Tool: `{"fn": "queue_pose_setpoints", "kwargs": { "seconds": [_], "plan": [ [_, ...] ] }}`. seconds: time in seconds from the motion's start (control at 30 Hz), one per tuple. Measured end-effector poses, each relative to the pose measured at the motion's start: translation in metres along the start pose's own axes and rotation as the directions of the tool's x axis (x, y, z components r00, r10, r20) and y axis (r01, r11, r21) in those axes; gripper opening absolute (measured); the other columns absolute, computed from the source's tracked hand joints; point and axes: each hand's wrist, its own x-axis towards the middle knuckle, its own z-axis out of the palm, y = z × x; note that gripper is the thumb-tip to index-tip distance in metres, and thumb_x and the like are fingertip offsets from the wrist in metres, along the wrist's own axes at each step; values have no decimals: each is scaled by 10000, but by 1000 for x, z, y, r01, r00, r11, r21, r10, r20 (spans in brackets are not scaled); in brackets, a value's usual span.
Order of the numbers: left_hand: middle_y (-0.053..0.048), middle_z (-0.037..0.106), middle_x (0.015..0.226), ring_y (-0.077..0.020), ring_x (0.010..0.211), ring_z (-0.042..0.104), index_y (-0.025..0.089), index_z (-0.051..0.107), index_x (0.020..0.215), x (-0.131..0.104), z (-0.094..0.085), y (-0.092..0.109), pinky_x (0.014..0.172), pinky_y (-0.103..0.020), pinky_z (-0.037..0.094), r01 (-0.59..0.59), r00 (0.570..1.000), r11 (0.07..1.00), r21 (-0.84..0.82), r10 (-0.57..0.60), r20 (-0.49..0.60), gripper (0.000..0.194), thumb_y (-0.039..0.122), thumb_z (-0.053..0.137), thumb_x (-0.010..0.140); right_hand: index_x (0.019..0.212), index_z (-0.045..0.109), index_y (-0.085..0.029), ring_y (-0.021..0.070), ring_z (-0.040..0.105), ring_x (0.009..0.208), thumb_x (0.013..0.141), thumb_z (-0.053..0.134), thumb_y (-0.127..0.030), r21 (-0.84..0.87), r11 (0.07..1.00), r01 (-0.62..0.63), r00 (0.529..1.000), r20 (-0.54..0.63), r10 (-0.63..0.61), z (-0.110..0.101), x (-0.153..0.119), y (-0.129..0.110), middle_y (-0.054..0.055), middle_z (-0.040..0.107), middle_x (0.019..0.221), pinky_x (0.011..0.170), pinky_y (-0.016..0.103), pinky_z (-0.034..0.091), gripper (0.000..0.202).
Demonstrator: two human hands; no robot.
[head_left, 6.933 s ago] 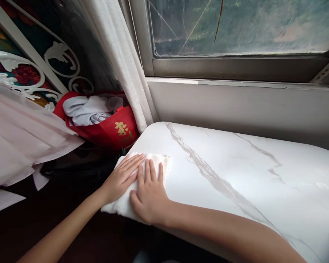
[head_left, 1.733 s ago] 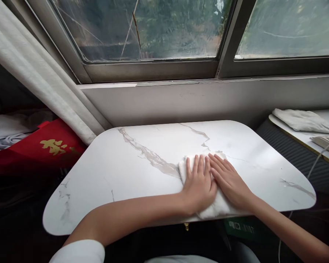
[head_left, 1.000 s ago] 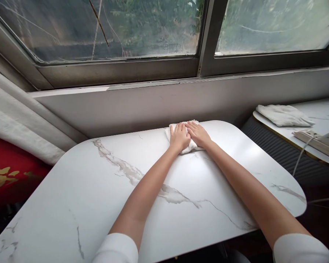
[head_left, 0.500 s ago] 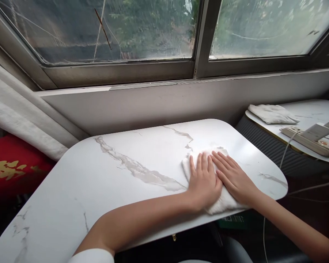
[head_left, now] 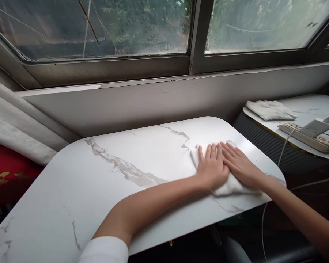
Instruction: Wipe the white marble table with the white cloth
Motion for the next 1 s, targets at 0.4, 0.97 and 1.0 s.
{"fn": "queue_pose_setpoints", "kwargs": {
  "seconds": [0.4,0.97,1.0],
  "plan": [
    [-107,248,1526,-231,1410,171,54,199,1462,166,14,-56,1144,-506,44,177,983,984,25,-175,-62,588,272,165,917,1385,418,-113,243,328,1351,956,247,-287,52,998,19,997,-72,-15,17,157,111,130,410,1441,1088,468,295,493],
    [-142,244,1522,-257,1413,150,-6,237,1436,110,29,28,1142,-530,25,42,997,999,-14,-43,-70,603,304,167,923,1417,379,-174,223,306,1363,948,172,-395,107,990,-90,988,-114,102,-2,31,108,83,375,1469,1115,470,275,558],
    [-145,247,1520,-260,1415,143,-11,234,1436,98,28,39,1142,-533,24,21,998,1000,-23,-22,-65,607,310,165,925,1428,358,-180,223,309,1362,950,162,-403,96,990,-107,986,-121,118,-6,13,100,83,371,1471,1111,467,285,563]
  ]
}}
